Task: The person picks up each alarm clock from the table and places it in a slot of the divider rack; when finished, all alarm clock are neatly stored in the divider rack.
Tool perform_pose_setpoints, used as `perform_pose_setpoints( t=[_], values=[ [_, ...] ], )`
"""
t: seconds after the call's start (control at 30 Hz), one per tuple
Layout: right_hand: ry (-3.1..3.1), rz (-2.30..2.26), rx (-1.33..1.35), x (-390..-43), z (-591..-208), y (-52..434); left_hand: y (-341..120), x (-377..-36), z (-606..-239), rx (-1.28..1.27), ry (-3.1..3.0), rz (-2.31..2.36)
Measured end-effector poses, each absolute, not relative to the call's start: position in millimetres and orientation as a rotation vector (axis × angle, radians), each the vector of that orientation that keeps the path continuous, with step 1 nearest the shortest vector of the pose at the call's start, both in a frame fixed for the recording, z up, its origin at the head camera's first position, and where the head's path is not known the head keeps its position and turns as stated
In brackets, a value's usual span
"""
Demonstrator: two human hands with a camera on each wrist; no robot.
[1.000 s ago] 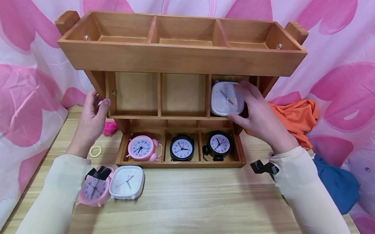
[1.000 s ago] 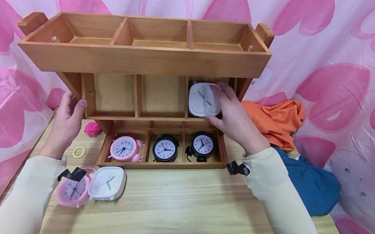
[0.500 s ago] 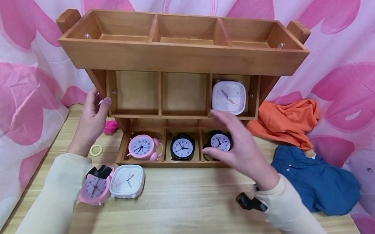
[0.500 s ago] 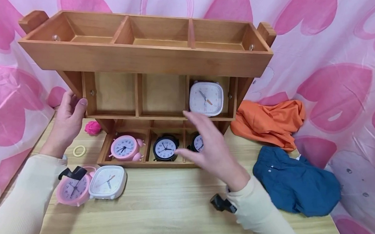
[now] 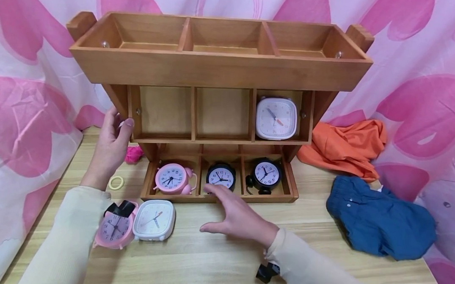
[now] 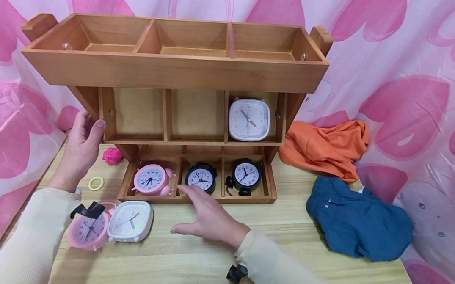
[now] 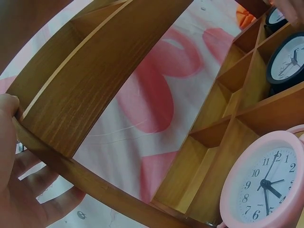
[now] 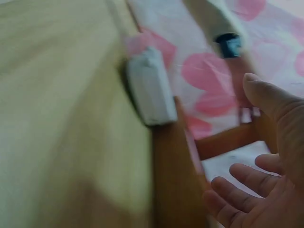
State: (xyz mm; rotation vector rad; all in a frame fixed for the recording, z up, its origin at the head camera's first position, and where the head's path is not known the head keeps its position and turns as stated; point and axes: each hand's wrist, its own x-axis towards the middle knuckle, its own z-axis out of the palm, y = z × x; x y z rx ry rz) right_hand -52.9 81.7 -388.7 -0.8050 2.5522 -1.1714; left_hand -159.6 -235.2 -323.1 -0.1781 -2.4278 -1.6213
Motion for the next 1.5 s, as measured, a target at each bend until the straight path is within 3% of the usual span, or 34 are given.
perform_pose_setpoints(
  t=[0.67,1.5],
  values=[
    [2.513,-0.918,-1.028,-45.9,-426.7,-4.6,-234.3,-158.4,-320.9,-0.182,-2.417,-1.616],
    [2.466,-0.55,-1.273,-48.9,-433.3,-41.5,-233.5,-158.0,-322.6,-0.189,-2.405,-1.608]
  ],
)
